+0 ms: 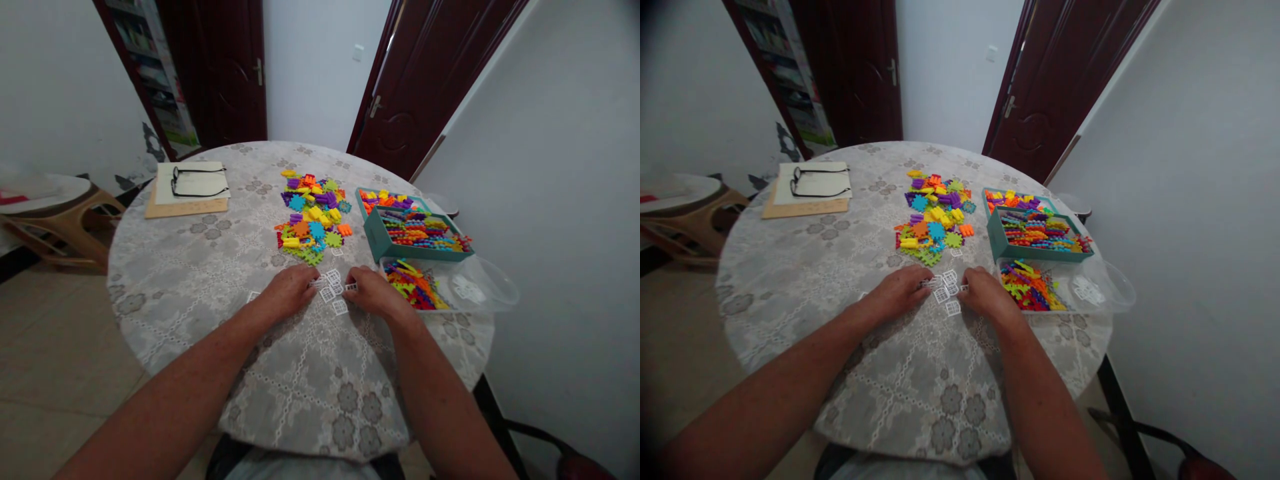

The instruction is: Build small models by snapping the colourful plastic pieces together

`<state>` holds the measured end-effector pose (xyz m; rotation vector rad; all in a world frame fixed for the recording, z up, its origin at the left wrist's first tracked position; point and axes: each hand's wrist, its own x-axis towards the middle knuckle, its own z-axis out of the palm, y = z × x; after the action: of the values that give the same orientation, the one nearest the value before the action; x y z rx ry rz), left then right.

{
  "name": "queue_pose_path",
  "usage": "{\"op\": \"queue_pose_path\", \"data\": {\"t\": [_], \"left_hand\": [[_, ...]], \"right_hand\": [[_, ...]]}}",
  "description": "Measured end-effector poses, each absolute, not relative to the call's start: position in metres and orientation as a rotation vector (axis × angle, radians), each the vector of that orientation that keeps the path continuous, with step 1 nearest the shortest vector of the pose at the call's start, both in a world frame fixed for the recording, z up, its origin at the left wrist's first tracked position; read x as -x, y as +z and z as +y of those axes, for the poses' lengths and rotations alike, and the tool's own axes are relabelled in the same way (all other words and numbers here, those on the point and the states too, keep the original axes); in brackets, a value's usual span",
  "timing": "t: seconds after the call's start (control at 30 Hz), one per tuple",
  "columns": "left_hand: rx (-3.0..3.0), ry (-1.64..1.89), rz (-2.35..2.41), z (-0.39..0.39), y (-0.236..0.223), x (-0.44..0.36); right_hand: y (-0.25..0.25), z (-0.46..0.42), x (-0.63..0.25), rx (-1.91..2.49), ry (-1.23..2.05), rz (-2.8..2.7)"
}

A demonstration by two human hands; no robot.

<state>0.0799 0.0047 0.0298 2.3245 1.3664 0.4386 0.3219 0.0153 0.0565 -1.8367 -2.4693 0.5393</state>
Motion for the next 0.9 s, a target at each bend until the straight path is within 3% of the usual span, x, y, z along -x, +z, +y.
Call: {"op": "queue_pose_path", "data": {"t": [0.5, 0.9], "left_hand": [[-2.267, 0.484, 1.364, 0.004, 0.028, -0.079], [-2.240, 0.554, 1.451, 0.005, 0.024, -0.076]], "right_hand": [[0.063, 0.010, -0.324, 1.898, 0.510, -2.512], [0.046, 0.019, -0.308, 1.552, 0.725, -2.298]]}}
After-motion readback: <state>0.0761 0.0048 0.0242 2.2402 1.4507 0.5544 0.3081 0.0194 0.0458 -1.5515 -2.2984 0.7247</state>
